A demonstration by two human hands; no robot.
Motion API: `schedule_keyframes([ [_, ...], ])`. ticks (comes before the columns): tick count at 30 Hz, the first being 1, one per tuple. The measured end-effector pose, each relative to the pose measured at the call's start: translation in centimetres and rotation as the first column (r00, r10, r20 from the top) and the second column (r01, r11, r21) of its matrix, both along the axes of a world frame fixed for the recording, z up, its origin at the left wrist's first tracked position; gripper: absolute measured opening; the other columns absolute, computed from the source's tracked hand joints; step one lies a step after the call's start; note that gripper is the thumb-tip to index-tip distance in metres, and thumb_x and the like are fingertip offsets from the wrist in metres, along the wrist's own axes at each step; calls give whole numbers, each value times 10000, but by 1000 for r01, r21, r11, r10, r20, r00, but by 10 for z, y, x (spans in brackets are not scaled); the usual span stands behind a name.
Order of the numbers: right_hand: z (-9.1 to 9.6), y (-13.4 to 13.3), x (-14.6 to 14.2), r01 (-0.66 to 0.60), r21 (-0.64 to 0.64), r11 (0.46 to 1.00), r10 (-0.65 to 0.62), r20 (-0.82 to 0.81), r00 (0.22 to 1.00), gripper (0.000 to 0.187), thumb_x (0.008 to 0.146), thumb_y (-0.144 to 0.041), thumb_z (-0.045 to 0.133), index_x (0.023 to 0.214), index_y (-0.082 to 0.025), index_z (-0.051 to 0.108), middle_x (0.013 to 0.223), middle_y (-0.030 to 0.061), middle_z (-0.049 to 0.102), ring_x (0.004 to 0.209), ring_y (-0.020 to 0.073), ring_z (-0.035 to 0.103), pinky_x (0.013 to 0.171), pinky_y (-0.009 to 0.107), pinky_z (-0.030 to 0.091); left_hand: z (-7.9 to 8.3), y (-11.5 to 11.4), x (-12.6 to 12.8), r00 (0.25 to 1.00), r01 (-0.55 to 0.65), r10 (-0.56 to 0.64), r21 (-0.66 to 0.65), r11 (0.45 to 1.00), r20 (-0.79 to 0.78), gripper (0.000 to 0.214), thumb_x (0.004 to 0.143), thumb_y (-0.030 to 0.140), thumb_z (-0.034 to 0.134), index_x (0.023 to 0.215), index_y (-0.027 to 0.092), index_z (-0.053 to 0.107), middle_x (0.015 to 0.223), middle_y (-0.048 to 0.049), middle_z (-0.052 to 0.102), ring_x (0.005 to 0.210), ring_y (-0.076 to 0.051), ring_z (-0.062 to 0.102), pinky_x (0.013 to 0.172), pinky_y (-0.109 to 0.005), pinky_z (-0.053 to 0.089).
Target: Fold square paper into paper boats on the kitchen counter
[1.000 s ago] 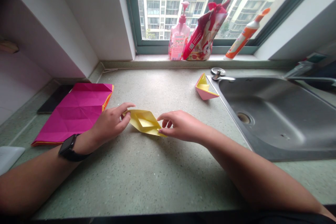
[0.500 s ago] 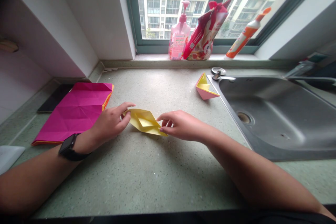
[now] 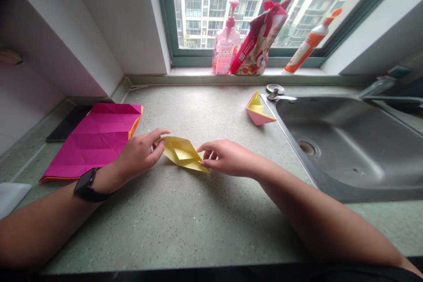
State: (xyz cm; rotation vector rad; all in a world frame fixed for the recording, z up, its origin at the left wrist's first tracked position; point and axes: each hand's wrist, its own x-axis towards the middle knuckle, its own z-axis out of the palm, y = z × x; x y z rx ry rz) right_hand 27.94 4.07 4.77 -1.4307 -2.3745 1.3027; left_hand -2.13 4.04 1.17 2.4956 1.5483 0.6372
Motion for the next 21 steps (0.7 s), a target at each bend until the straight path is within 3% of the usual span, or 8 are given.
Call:
schedule_keyframes([
  [21, -3, 1, -4, 38, -10, 999, -38, 1, 999, 367, 1018, -435, 644, 1293, -221, 760, 1085, 85, 826, 927, 217, 756, 813, 331, 565, -1, 0, 0, 1000, 6, -6, 1, 1000, 1, 384, 1022, 235, 523, 1365, 214, 693, 892, -37, 801, 718, -198, 701, 665, -301, 458],
])
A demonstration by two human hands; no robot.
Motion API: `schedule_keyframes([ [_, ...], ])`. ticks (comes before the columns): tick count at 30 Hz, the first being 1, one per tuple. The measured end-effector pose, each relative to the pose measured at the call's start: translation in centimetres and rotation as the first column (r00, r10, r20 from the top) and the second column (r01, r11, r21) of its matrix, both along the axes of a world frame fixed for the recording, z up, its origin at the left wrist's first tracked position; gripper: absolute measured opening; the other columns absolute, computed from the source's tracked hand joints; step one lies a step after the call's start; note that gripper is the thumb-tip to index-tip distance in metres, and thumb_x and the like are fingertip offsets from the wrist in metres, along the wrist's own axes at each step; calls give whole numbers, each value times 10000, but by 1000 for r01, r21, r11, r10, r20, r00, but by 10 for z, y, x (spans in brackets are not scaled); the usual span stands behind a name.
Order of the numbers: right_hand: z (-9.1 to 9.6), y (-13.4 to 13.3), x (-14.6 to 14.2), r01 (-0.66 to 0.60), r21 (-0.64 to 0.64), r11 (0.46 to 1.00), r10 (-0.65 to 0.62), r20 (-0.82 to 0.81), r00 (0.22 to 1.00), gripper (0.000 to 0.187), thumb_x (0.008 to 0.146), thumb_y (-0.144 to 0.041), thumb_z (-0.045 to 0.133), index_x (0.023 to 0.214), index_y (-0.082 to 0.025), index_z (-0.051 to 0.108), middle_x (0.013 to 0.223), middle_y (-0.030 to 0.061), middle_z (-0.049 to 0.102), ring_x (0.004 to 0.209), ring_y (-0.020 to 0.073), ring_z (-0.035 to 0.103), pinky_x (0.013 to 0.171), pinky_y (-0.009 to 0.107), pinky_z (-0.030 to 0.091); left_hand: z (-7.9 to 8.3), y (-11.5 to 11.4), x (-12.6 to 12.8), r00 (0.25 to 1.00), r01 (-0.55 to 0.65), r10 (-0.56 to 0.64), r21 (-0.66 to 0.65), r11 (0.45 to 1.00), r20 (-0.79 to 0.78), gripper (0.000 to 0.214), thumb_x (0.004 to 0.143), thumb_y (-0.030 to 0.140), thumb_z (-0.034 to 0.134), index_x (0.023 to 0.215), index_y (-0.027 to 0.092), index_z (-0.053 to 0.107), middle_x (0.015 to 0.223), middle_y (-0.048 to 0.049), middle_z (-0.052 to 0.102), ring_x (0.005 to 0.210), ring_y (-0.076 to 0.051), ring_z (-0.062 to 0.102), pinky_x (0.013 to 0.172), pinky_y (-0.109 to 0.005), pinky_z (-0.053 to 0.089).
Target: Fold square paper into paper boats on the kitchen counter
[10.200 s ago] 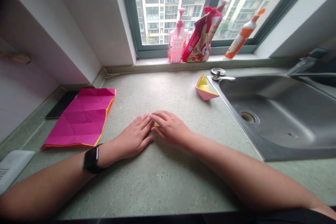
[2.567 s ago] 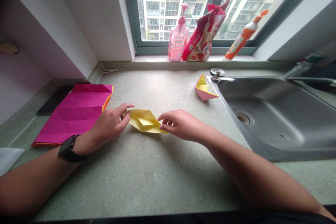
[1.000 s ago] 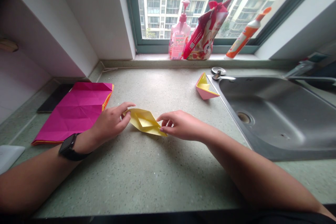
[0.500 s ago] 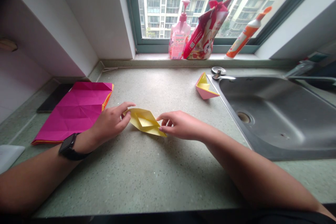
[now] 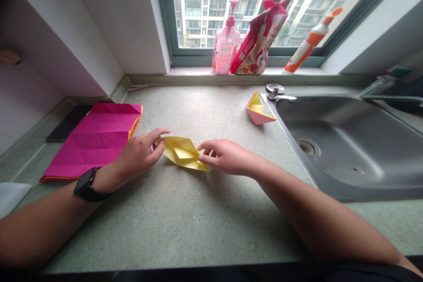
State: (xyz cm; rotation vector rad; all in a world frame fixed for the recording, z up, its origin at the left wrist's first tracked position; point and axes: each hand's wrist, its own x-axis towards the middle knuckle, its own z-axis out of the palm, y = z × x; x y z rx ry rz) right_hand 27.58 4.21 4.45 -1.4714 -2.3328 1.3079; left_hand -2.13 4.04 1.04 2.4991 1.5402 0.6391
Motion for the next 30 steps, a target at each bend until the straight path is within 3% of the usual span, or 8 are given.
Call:
schedule_keyframes([
  [5, 2, -1, 0, 1, -13, 1000, -1, 2, 1000, 451, 965, -460, 717, 1339, -209, 729, 1068, 86, 819, 912, 222, 760, 814, 341, 569, 0, 0, 0, 1000, -3, 3, 10, 1000, -11, 396, 1017, 227, 522, 1371, 216, 698, 886, -35, 800, 721, -200, 706, 660, -299, 452],
  [15, 0, 0, 0, -9, -35, 999, 8, -31, 999, 335, 1007, -402, 645, 1270, -226, 754, 1031, 74, 821, 885, 208, 753, 781, 316, 574, -1, 0, 0, 1000, 9, -9, 30, 1000, 5, 377, 1018, 228, 533, 1358, 224, 697, 877, -29, 799, 722, -193, 712, 666, -293, 467],
  [19, -1, 1, 0, -26, 20, 999, 26, -2, 1000, 324, 1027, -370, 605, 1282, -224, 742, 1035, 72, 816, 876, 200, 739, 802, 323, 558, -1, 1, 0, 1000, 12, -12, 20, 1000, 1, 372, 1021, 230, 532, 1357, 221, 691, 892, -34, 805, 723, -198, 715, 657, -294, 460],
  [24, -7, -1, 1, -1, 123, 992, 4, -22, 1000, 426, 1019, -282, 576, 1442, -242, 614, 1117, 75, 807, 874, 197, 726, 789, 329, 551, -1, 0, 0, 1000, 14, -14, 24, 1000, 4, 361, 1025, 220, 529, 1350, 224, 686, 886, -31, 804, 703, -185, 702, 669, -289, 467],
  [27, -9, -2, 1, 48, 148, 988, -43, -37, 998, 345, 996, -223, 567, 1335, -244, 631, 1158, 75, 793, 842, 179, 714, 746, 307, 533, 0, 0, 0, 1000, 13, -13, 23, 1000, 0, 363, 1025, 221, 526, 1349, 220, 691, 887, -35, 802, 706, -191, 706, 661, -292, 465],
  [30, -9, 0, 1, 0, 243, 970, 0, -1, 1000, 190, 964, -171, 565, 1092, -230, 693, 1032, 49, 783, 828, 172, 686, 757, 298, 494, -1, 0, 0, 1000, 12, -12, 23, 1000, -5, 366, 1022, 221, 530, 1349, 216, 693, 878, -33, 797, 698, -190, 698, 651, -291, 454],
])
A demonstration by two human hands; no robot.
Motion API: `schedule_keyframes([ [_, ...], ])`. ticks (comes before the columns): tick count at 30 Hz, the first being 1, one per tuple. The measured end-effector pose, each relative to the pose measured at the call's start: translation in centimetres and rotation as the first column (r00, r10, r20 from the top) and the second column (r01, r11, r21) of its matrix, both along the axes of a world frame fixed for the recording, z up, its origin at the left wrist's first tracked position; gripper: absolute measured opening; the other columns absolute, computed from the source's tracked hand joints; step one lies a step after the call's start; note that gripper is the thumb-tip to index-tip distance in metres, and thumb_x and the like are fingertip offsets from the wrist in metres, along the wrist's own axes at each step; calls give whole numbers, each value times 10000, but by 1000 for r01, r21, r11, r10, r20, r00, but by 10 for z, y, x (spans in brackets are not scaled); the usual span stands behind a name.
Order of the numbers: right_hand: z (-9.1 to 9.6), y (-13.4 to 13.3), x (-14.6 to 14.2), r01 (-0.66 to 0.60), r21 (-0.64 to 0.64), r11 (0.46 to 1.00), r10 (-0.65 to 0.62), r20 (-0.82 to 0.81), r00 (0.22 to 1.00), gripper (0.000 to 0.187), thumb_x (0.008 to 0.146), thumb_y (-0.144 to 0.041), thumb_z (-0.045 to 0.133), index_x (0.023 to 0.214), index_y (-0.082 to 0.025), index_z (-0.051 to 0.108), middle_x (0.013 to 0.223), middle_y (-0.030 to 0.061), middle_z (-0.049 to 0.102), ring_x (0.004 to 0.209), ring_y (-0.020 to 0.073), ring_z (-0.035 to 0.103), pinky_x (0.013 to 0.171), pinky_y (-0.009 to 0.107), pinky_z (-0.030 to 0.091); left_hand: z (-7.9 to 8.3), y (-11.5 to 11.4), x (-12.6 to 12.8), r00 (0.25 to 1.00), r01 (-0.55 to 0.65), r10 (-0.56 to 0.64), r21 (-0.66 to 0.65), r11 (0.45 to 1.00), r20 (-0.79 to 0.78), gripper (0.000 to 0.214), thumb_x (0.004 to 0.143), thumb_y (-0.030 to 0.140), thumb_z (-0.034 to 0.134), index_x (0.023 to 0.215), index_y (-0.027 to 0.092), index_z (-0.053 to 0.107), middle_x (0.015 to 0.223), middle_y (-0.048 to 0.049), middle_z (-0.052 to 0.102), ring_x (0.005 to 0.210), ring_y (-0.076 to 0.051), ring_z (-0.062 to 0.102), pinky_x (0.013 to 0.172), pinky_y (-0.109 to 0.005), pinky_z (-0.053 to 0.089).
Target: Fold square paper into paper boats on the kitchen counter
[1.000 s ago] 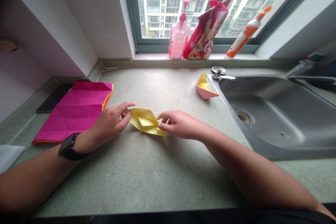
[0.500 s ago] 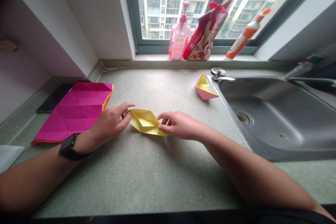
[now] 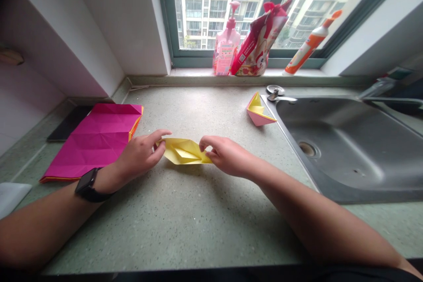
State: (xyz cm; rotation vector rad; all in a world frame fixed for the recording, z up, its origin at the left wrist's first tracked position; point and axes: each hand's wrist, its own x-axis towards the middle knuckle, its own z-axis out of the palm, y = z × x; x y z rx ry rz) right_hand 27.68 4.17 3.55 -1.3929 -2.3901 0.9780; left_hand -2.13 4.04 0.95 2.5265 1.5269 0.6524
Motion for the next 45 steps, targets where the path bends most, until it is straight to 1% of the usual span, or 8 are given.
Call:
schedule_keyframes([
  [3, 1, 2, 0, -42, 55, 998, 41, 20, 999, 200, 939, -143, 561, 1006, -221, 732, 975, 41, 776, 836, 174, 675, 767, 294, 471, -1, 0, 0, 1000, 6, -6, 9, 1000, 1, 363, 1019, 218, 531, 1344, 214, 695, 862, -26, 790, 676, -181, 683, 644, -287, 445],
  [6, 4, 2, -1, -26, 17, 1000, 26, 37, 999, 244, 957, -161, 553, 1062, -213, 767, 944, 45, 784, 801, 172, 671, 751, 293, 463, -3, 1, 0, 1000, 15, -15, 19, 1000, 10, 359, 1019, 219, 530, 1340, 211, 693, 851, -24, 783, 670, -182, 677, 640, -289, 445],
  [11, 9, 0, -4, -10, -56, 998, 11, 28, 1000, 236, 1034, -316, 569, 1031, -211, 780, 938, 57, 795, 764, 174, 675, 712, 301, 461, -3, 1, 0, 1000, 20, -20, 12, 1000, 18, 362, 1022, 219, 531, 1346, 210, 692, 866, -28, 787, 679, -187, 675, 648, -294, 445],
  [25, 4, 4, 1, -28, -69, 997, 29, 12, 1000, 269, 1038, -363, 570, 994, -221, 795, 902, 51, 792, 785, 184, 677, 712, 308, 462, -3, 0, 0, 999, 35, -36, 52, 998, 15, 349, 1022, 223, 532, 1326, 202, 702, 807, -19, 757, 653, -181, 652, 629, -288, 432],
  [29, 6, 4, 1, -33, -107, 994, 32, -13, 999, 289, 1031, -422, 591, 1004, -220, 797, 912, 51, 797, 792, 187, 687, 718, 307, 476, -2, 0, 0, 999, 36, -37, 54, 998, 12, 348, 1023, 219, 532, 1326, 205, 703, 815, -18, 761, 660, -184, 657, 628, -287, 424],
  [34, 8, 2, 0, -29, -146, 989, 23, -44, 999, 239, 993, -384, 629, 1009, -219, 801, 951, 55, 814, 828, 192, 716, 766, 311, 502, -2, 0, 0, 999, 34, -35, 49, 998, 17, 346, 1027, 214, 536, 1336, 213, 692, 830, -15, 767, 669, -175, 658, 643, -280, 439],
  [39, 9, 2, 0, -30, -139, 990, 27, -24, 999, 253, 999, -370, 607, 1014, -219, 809, 929, 52, 808, 798, 183, 691, 750, 311, 490, -2, 0, 0, 999, 32, -33, 31, 999, 30, 347, 1029, 217, 538, 1342, 216, 686, 855, -19, 778, 673, -176, 664, 652, -283, 449],
  [45, 8, 4, 1, -57, -183, 981, 47, -57, 997, 257, 995, -378, 612, 1031, -221, 812, 965, 58, 811, 834, 190, 696, 774, 312, 511, -2, 0, 0, 999, 32, -33, 42, 999, 29, 343, 1031, 223, 535, 1338, 223, 689, 829, -11, 765, 669, -175, 664, 656, -283, 449],
])
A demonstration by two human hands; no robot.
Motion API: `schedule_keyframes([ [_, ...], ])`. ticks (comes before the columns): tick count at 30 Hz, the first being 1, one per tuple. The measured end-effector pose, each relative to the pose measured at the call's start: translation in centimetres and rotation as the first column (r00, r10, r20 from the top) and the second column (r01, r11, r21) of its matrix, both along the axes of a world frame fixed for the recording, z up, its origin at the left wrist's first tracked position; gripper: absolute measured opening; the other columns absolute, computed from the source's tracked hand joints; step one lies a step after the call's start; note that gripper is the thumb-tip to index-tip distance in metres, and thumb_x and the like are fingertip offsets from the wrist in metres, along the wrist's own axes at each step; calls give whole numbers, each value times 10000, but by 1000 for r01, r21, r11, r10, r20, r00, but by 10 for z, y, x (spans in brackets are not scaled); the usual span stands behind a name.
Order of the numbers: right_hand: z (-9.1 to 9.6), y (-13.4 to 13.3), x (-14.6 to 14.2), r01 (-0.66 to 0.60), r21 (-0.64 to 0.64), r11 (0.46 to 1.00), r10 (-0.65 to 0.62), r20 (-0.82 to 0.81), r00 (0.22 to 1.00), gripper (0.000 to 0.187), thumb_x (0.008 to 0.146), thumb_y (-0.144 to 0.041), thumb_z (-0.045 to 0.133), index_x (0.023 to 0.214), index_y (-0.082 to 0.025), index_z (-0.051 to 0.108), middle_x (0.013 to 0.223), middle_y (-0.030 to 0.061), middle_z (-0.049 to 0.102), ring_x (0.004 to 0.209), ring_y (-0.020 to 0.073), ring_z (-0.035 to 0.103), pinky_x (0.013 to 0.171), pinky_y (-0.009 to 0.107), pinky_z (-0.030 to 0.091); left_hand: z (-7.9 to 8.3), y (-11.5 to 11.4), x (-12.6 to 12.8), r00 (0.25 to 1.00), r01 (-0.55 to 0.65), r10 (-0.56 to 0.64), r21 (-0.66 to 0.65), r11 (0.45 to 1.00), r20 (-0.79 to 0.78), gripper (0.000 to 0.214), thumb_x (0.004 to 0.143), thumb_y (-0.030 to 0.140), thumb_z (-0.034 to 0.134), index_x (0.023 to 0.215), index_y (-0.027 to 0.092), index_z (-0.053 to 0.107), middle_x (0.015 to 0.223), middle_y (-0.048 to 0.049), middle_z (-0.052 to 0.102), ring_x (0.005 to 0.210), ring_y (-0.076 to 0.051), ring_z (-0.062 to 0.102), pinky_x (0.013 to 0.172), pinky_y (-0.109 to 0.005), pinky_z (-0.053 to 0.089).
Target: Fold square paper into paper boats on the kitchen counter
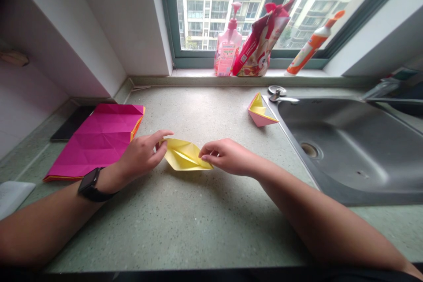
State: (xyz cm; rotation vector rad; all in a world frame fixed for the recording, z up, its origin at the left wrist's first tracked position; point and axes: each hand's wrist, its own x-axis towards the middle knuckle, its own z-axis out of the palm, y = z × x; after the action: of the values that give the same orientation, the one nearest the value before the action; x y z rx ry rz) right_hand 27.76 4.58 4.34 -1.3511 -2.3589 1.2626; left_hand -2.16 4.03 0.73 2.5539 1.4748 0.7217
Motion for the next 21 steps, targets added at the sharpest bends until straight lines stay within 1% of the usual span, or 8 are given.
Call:
schedule_keyframes([
  [4, -3, 1, 1, 9, -31, 999, -10, -15, 1000, 257, 994, -399, 631, 1039, -221, 810, 969, 59, 808, 844, 190, 701, 774, 309, 518, 0, 0, 0, 1000, 6, -6, 18, 1000, -3, 366, 1027, 224, 524, 1350, 213, 695, 830, -16, 768, 666, -174, 660, 651, -282, 446],
  [13, -6, 2, 1, 16, -38, 999, -18, -45, 999, 245, 1008, -403, 640, 1039, -235, 815, 956, 54, 802, 843, 195, 699, 771, 317, 524, -1, 1, -1, 1000, 11, -12, 22, 1000, 11, 365, 1029, 225, 529, 1351, 217, 700, 802, -10, 754, 657, -170, 657, 673, -283, 477],
  [21, -9, 3, -1, 10, 8, 1000, -10, -28, 1000, 249, 1021, -363, 599, 1026, -226, 806, 946, 52, 793, 832, 187, 684, 765, 312, 493, 0, 0, -1, 1000, 17, -17, 4, 1000, 16, 354, 1032, 212, 528, 1346, 210, 691, 825, -14, 762, 658, -166, 649, 671, -278, 469],
])
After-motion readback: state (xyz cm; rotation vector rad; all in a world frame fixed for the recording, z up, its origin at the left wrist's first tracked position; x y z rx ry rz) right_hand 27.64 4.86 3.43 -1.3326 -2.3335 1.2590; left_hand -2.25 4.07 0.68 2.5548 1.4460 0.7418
